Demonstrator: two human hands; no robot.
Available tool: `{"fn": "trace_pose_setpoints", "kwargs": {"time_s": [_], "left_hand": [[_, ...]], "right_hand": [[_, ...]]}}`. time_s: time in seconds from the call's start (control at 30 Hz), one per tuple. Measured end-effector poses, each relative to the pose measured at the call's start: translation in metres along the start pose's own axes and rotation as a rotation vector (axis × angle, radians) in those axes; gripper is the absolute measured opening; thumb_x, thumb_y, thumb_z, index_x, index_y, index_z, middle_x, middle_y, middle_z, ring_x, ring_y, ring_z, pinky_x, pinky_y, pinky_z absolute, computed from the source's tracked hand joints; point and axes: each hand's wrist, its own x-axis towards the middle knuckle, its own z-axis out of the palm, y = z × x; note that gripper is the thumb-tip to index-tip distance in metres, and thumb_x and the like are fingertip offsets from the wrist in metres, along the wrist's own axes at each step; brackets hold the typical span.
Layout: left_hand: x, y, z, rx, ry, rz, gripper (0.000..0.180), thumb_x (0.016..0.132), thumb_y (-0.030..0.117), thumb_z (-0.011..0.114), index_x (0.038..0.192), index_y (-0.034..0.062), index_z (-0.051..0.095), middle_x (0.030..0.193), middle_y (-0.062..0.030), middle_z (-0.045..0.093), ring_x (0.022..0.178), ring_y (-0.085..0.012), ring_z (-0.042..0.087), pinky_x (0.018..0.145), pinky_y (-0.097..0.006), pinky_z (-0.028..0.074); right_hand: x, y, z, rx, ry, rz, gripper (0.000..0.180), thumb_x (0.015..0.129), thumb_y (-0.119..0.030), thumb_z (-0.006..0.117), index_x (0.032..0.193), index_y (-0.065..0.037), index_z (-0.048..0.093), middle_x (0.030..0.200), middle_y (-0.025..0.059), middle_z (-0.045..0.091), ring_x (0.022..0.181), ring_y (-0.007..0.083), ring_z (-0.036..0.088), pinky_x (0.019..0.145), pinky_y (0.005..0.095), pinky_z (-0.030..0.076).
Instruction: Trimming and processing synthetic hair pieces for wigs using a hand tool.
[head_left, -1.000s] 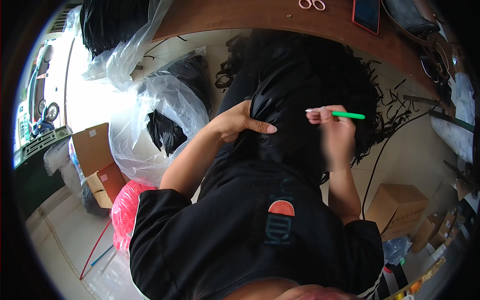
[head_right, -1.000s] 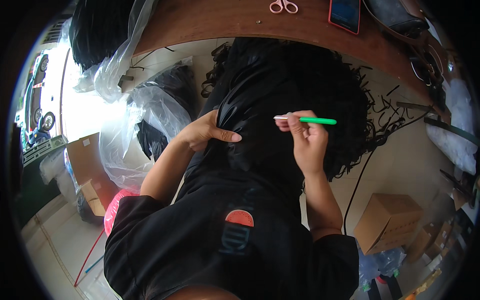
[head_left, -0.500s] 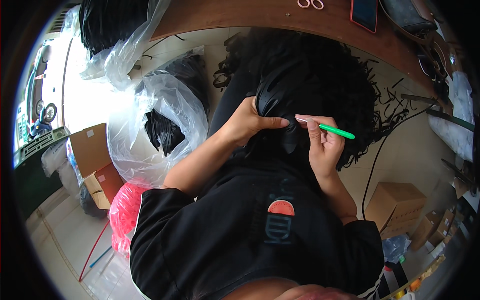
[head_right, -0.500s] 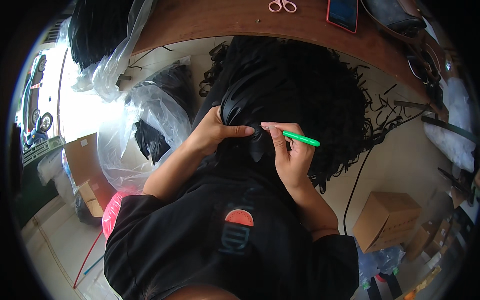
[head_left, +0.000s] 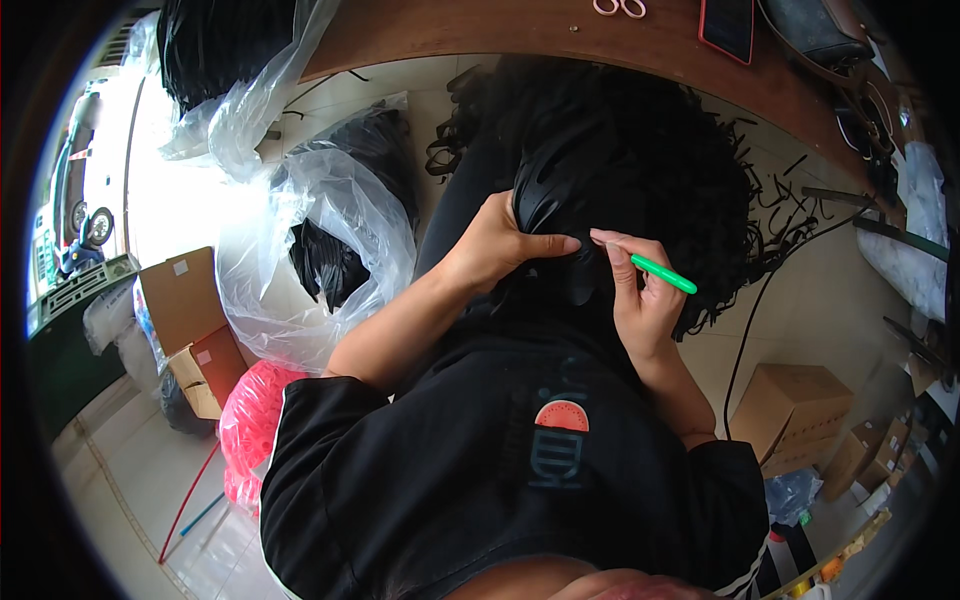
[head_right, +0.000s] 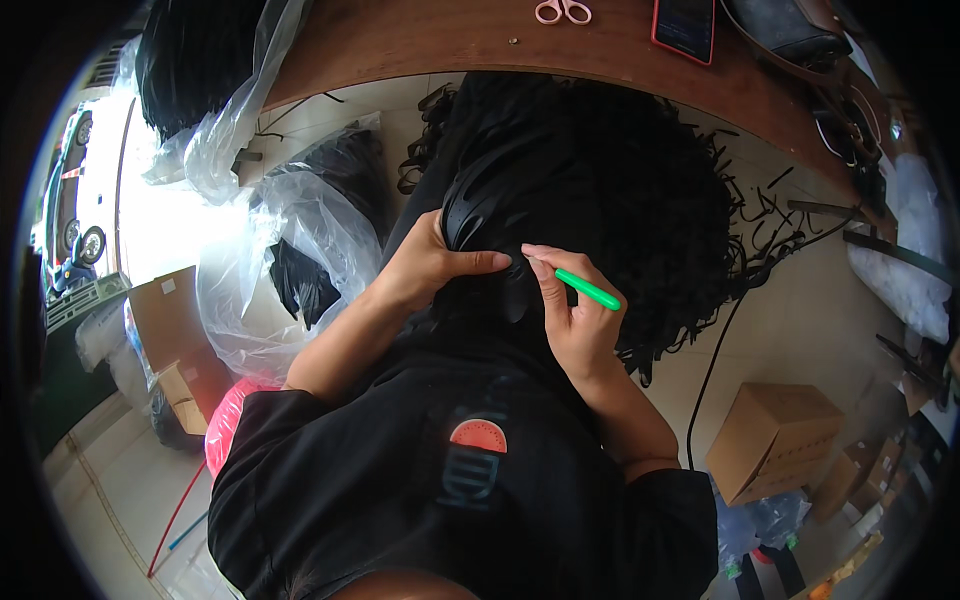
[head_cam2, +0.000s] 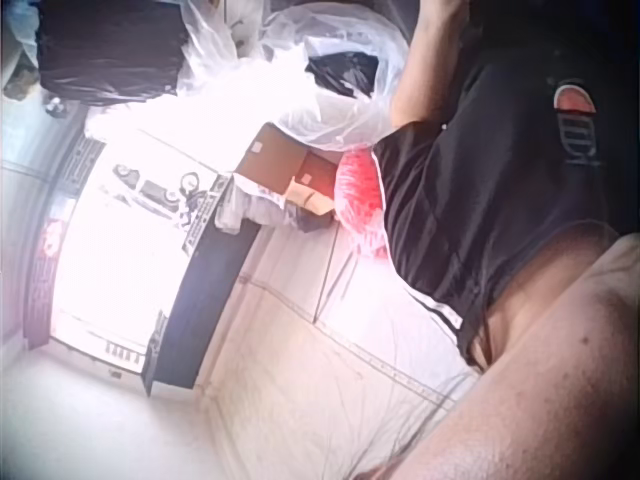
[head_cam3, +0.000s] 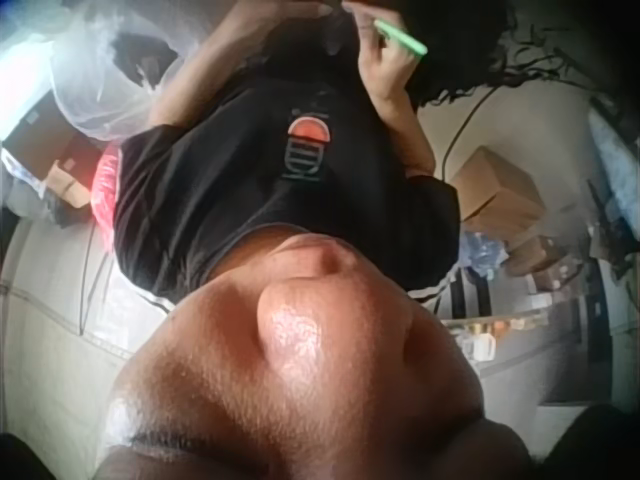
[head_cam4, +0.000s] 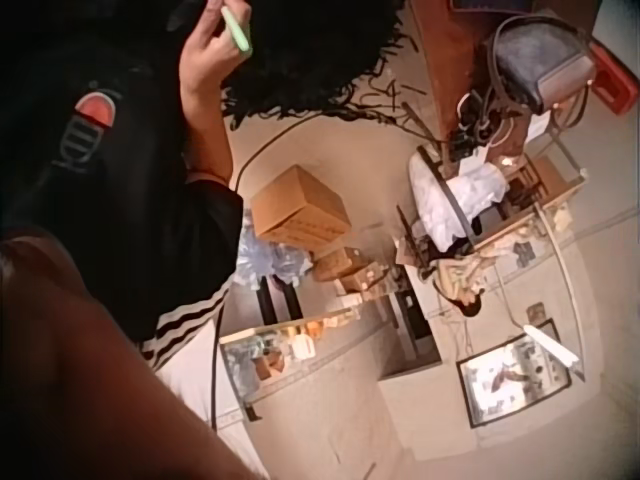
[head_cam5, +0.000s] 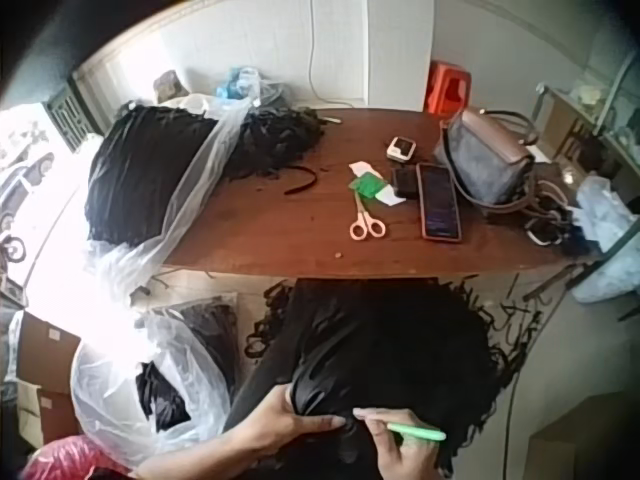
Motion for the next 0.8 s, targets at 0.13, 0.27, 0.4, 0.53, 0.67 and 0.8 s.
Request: {"fn": "trace_pose_setpoints", "kwargs": {"time_s": [0.13, 0.27, 0.4, 0.53, 0.67, 0.8], "left_hand": [[0.002, -0.005, 0.001, 0.087, 0.02, 0.104, 0.035, 0.074, -0.005, 0.079, 0.106, -0.0038, 0.066, 0.098, -0.0066, 0.071, 0.087, -0.0128, 0.067, 0.082, -0.027, 0.053], [-0.003, 0.004, -0.023, 0.019, 0.141, -0.012, 0.029, 0.075, -0.004, 0.079, 0.101, -0.0043, 0.067, 0.093, -0.0068, 0.07, 0.082, -0.0129, 0.067, 0.078, -0.027, 0.054], [0.011, -0.009, -0.05, 0.019, 0.182, 0.004, 0.025, 0.078, 0.0, 0.078, 0.1, -0.0035, 0.067, 0.09, -0.006, 0.07, 0.078, -0.0132, 0.067, 0.075, -0.028, 0.055], [0.014, -0.015, -0.061, 0.022, 0.221, -0.129, 0.032, 0.082, 0.007, 0.076, 0.109, -0.004, 0.063, 0.096, -0.0085, 0.069, 0.082, -0.0155, 0.067, 0.075, -0.029, 0.055], [0.008, -0.003, -0.048, -0.085, 0.13, -0.47, 0.051, 0.08, 0.008, 0.079, 0.123, -0.0033, 0.054, 0.112, -0.0119, 0.065, 0.098, -0.0189, 0.065, 0.083, -0.031, 0.054], [-0.003, 0.009, -0.028, -0.088, -0.143, -0.309, 0.061, 0.073, -0.001, 0.082, 0.126, -0.0033, 0.052, 0.116, -0.0117, 0.064, 0.108, -0.0198, 0.062, 0.093, -0.033, 0.052]], "right_hand": [[0.002, 0.005, 0.006, -0.258, -0.007, -0.251, 0.006, 0.089, 0.001, 0.063, 0.094, 0.002, 0.061, 0.094, 0.0142, 0.07, 0.086, 0.0283, 0.071, 0.076, 0.0332, 0.058], [0.05, 0.069, -0.07, -0.568, 0.483, -0.121, 0.011, 0.096, -0.006, 0.055, 0.095, 0.002, 0.063, 0.091, 0.0148, 0.072, 0.087, 0.0241, 0.072, 0.077, 0.0318, 0.059], [0.059, 0.172, -0.202, -0.878, 0.92, 0.209, 0.02, 0.098, -0.016, 0.056, 0.097, 0.001, 0.066, 0.081, 0.0104, 0.072, 0.079, 0.0197, 0.072, 0.072, 0.0317, 0.058], [0.057, 0.186, -0.187, -0.836, 0.584, 0.273, 0.024, 0.099, -0.02, 0.057, 0.096, 0.003, 0.064, 0.087, 0.0127, 0.072, 0.08, 0.0167, 0.07, 0.074, 0.0282, 0.058], [0.041, 0.086, -0.075, 0.156, 0.176, 0.409, 0.025, 0.1, -0.019, 0.056, 0.096, 0.005, 0.061, 0.094, 0.0164, 0.07, 0.083, 0.0199, 0.07, 0.076, 0.0301, 0.058], [0.012, 0.01, -0.016, 0.387, -0.063, 0.295, 0.021, 0.101, -0.016, 0.053, 0.096, 0.004, 0.058, 0.094, 0.0188, 0.07, 0.085, 0.0209, 0.07, 0.081, 0.0317, 0.057]]}}
